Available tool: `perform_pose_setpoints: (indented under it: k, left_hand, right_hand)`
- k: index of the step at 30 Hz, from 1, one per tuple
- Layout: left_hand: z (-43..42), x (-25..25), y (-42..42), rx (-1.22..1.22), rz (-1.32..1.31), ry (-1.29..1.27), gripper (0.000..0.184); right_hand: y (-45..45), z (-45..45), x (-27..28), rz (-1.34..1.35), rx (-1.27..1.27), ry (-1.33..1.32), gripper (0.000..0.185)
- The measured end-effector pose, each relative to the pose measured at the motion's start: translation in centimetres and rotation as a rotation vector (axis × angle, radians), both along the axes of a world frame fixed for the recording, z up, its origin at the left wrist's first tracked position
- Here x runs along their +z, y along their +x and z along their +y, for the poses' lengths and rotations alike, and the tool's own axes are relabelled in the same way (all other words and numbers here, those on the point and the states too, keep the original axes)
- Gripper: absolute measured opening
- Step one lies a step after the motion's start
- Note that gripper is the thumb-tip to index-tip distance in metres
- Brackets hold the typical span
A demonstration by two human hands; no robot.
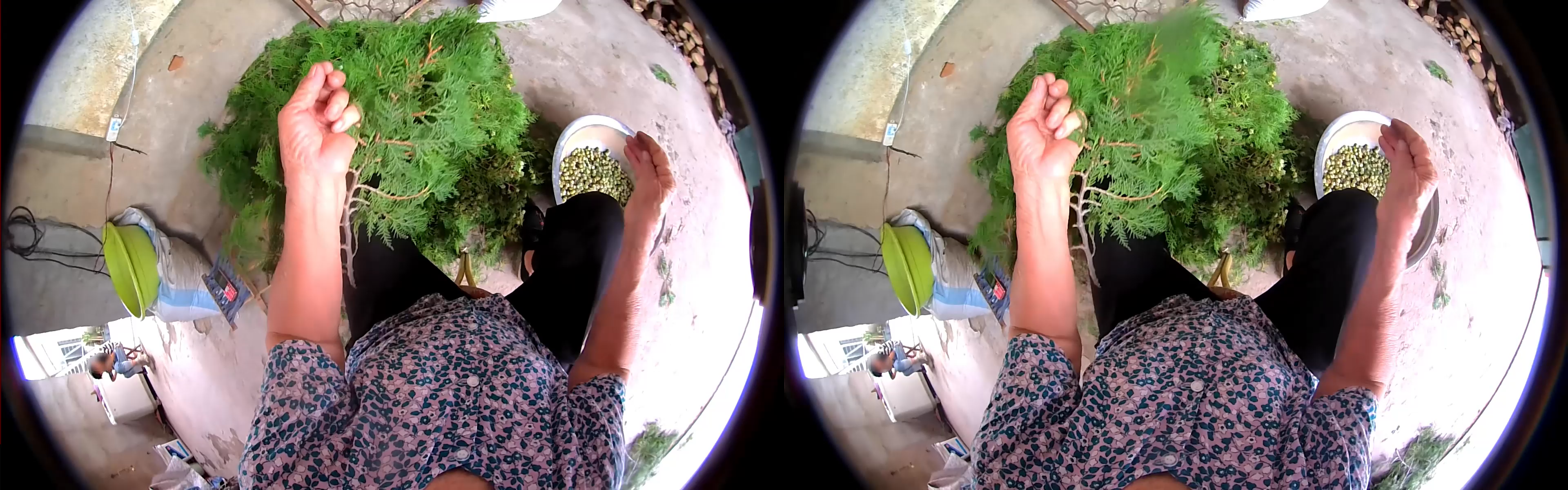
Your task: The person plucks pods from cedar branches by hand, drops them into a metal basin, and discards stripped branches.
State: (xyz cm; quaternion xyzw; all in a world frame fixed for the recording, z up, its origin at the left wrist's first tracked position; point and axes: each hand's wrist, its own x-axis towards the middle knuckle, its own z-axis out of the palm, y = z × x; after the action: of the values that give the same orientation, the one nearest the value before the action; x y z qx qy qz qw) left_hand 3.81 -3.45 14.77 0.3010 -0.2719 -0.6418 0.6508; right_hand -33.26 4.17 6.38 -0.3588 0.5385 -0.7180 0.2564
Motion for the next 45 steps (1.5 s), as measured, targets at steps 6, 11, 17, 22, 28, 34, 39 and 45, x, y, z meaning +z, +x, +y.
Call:
perform_pose_setpoints:
  k: [6, 11, 17, 22, 28, 34, 39, 45]
  left_hand:
    - [-2.3, 3.0, -2.1, 0.063, 0.020, -0.066, 0.010]
    - [-4.3, 5.2, -3.3, 0.128, 0.076, -0.174, 0.010]
    - [-5.4, 6.5, -3.7, 0.222, 0.178, -0.225, 0.010]
    - [-5.3, 5.6, -3.8, 0.117, -0.095, -0.188, 0.016]
    - [-2.3, 5.7, -2.0, 0.095, -0.313, -0.359, 0.015]
    - [-3.5, -3.2, 0.5, -0.049, -0.591, 0.040, 0.013]
    - [-3.2, -12.0, 2.4, -0.297, -0.827, 0.312, 0.015]
    - [-1.7, -13.1, 0.6, -0.281, -0.923, 0.258, 0.014]
  right_hand:
    - [14.7, 3.0, 1.6, 0.301, 0.901, 0.229, 0.022]
    - [23.4, 2.5, -2.2, -0.082, 1.085, 0.266, 0.038]
    - [24.0, 3.3, -0.5, -0.226, 0.797, 0.352, 0.028]
    - [18.4, 1.5, -1.6, 0.205, 0.342, 0.080, 0.015]
    - [11.0, 1.0, 1.1, -0.280, 0.405, 0.362, 0.014]
    - [4.6, 2.2, 0.7, -0.567, 0.407, 0.319, 0.018]
    - [0.7, 4.1, 0.5, -0.749, 0.394, 0.265, 0.018]
    - [-0.9, 5.9, -1.0, -0.874, 0.432, 0.248, 0.026]
